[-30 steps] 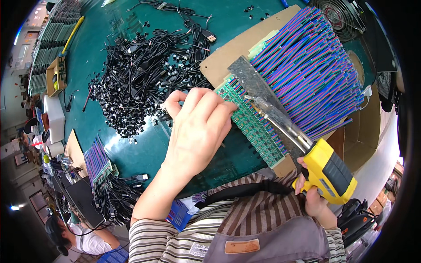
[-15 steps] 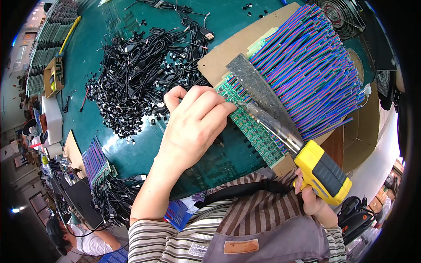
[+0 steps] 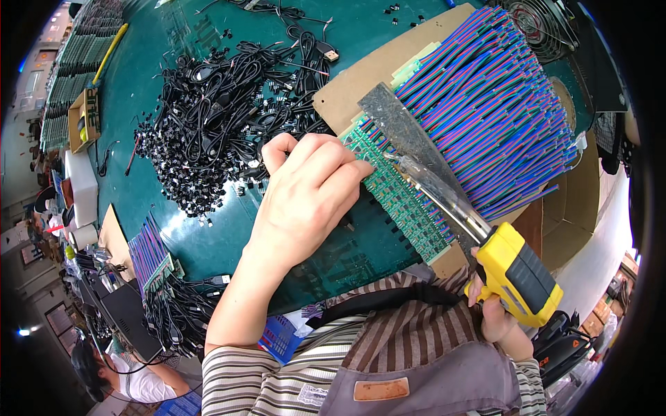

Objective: The person attaches cables to circuit boards by aligning wire leads onto the board by hand and soldering the connections with a soldering gun.

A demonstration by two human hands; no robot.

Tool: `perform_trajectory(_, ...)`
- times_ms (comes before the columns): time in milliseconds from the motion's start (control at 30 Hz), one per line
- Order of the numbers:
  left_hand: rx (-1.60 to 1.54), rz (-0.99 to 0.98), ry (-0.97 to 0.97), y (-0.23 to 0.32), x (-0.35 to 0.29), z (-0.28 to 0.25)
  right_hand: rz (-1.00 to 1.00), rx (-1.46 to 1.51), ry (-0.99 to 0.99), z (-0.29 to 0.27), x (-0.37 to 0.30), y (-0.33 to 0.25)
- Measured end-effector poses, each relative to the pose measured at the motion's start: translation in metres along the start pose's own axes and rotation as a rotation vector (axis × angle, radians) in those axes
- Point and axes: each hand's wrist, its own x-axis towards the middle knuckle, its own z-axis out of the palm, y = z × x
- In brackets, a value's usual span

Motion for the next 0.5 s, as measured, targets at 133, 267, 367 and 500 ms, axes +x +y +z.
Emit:
perform_trajectory(133,0.002,0.010,0.005,-0.001,0.000,-0.001,0.000,0.154,0.023,-0.003,-0.005,0.016)
perform_trajectory(267,0.020,0.017,0.002,-0.002,-0.001,0.000,-0.165,-0.047,-0.117,-0.011,0.007,-0.011)
perform_trajectory(367,0.043,0.056,-0.016,-0.004,-0.001,-0.002,-0.174,-0.046,-0.157,-0.014,0.008,-0.017)
perform_trajectory(500,0.088,0.142,-0.001,-0.007,-0.002,-0.001,-0.174,-0.117,-0.115,-0.015,0.002,-0.011)
